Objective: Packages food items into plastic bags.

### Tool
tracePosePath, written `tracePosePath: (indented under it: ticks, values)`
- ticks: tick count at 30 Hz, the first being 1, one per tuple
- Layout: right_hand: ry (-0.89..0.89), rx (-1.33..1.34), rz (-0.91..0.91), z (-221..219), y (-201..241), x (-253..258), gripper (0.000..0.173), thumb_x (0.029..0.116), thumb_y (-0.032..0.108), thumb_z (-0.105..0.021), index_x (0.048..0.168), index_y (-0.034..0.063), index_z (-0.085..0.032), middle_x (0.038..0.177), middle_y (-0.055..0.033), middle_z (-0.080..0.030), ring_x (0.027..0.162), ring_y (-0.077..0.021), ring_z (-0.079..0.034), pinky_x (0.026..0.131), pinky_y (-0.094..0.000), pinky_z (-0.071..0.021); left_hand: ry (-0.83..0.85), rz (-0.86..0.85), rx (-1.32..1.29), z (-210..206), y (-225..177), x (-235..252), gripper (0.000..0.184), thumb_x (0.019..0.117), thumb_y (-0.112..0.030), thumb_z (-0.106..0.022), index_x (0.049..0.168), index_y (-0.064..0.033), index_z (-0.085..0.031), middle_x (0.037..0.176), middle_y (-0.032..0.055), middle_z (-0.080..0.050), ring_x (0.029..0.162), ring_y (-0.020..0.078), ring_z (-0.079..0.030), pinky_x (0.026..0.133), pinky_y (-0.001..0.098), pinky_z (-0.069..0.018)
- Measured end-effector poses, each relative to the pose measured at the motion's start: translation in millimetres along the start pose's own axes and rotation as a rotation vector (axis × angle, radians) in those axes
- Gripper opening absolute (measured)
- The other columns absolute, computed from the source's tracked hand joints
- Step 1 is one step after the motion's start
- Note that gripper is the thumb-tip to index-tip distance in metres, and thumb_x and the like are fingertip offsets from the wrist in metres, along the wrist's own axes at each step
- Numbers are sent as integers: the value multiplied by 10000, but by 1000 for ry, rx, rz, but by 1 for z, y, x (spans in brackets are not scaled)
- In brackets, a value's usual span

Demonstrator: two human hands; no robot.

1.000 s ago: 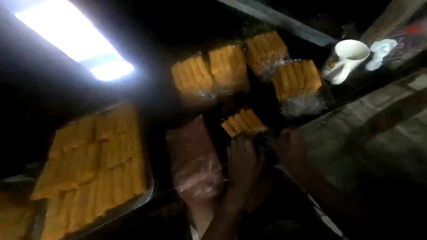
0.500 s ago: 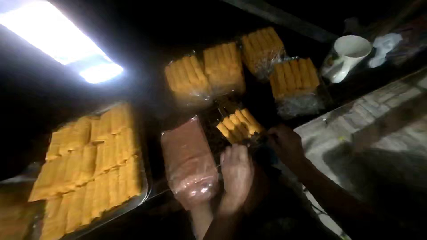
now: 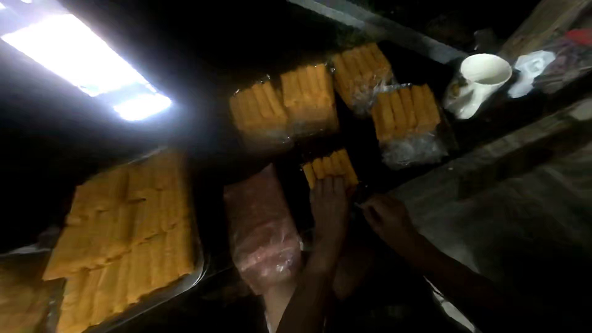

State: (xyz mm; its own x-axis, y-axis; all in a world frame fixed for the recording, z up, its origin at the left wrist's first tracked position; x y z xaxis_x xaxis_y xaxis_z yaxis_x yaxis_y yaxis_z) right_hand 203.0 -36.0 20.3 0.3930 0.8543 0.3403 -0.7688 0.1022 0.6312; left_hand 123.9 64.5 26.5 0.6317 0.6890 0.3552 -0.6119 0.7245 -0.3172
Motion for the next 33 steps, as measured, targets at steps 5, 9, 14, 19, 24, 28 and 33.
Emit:
tracePosePath:
  ticks: [5,9,14,19,24,28,33]
  values:
    - [-112,-31,110,-6,0,16,233,900,119,-662,1094,3,-721,1140,-200,-713,1065,-377,-690,907,-511,-573,-25,-47,-12,9,13,-19,277,936,-156,-692,1124,47,-697,1115,250,-691,1017,444,-676,843,551,-562]
    - [69,-27,152,-29,-1,40,338,972,128,-637,1297,43,-679,1412,-163,-615,1371,-348,-538,1128,-549,-435,-13,-63,43,5,19,-16,284,960,-90,-648,1220,12,-698,1193,205,-703,1042,395,-691,856,499,-581]
    - [157,-34,160,-37,0,49,350,943,-10,-621,1286,20,-683,1428,-191,-600,1380,-361,-531,1159,-548,-403,1,-28,29,4,23,-7,227,939,-10,-638,1147,15,-725,1129,214,-719,1013,385,-719,838,491,-601]
    - [132,-63,143,-38,0,53,338,953,61,-630,1281,-7,-670,1416,-194,-604,1356,-360,-551,1133,-517,-442,24,4,20,4,24,-1,230,921,24,-637,1128,0,-735,1131,225,-707,1036,410,-701,813,522,-594]
    - [321,-16,144,-52,2,70,767,839,65,-756,1534,14,-433,1622,-184,-372,1544,-344,-272,1221,-649,-203,-28,0,54,0,33,-7,388,947,-73,-640,1329,-4,-644,1366,218,-627,1232,426,-612,969,575,-505]
    - [381,-59,204,-62,4,76,819,830,108,-776,1564,74,-414,1656,-162,-319,1568,-350,-196,1233,-661,-134,86,51,42,-5,38,-9,405,983,-51,-580,1378,34,-601,1456,220,-566,1348,381,-553,1105,515,-459]
    - [447,-142,197,-66,4,78,737,908,173,-692,1572,57,-395,1663,-126,-322,1578,-308,-177,1246,-633,-124,104,33,73,-1,41,-6,331,982,-37,-576,1293,23,-671,1369,201,-640,1280,354,-617,1069,473,-501]
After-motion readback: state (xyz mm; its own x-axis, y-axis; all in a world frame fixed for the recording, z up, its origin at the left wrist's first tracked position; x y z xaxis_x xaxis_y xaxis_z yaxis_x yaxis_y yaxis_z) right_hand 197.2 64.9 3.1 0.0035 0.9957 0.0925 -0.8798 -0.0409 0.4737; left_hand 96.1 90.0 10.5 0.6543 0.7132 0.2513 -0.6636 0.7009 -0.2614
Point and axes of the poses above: each hand's wrist, its own x-axis towards the middle knuckle, its own z-axis out of the back of the hand, y = z × x, the point moved 7 cm from there along x, towards the middle knuckle
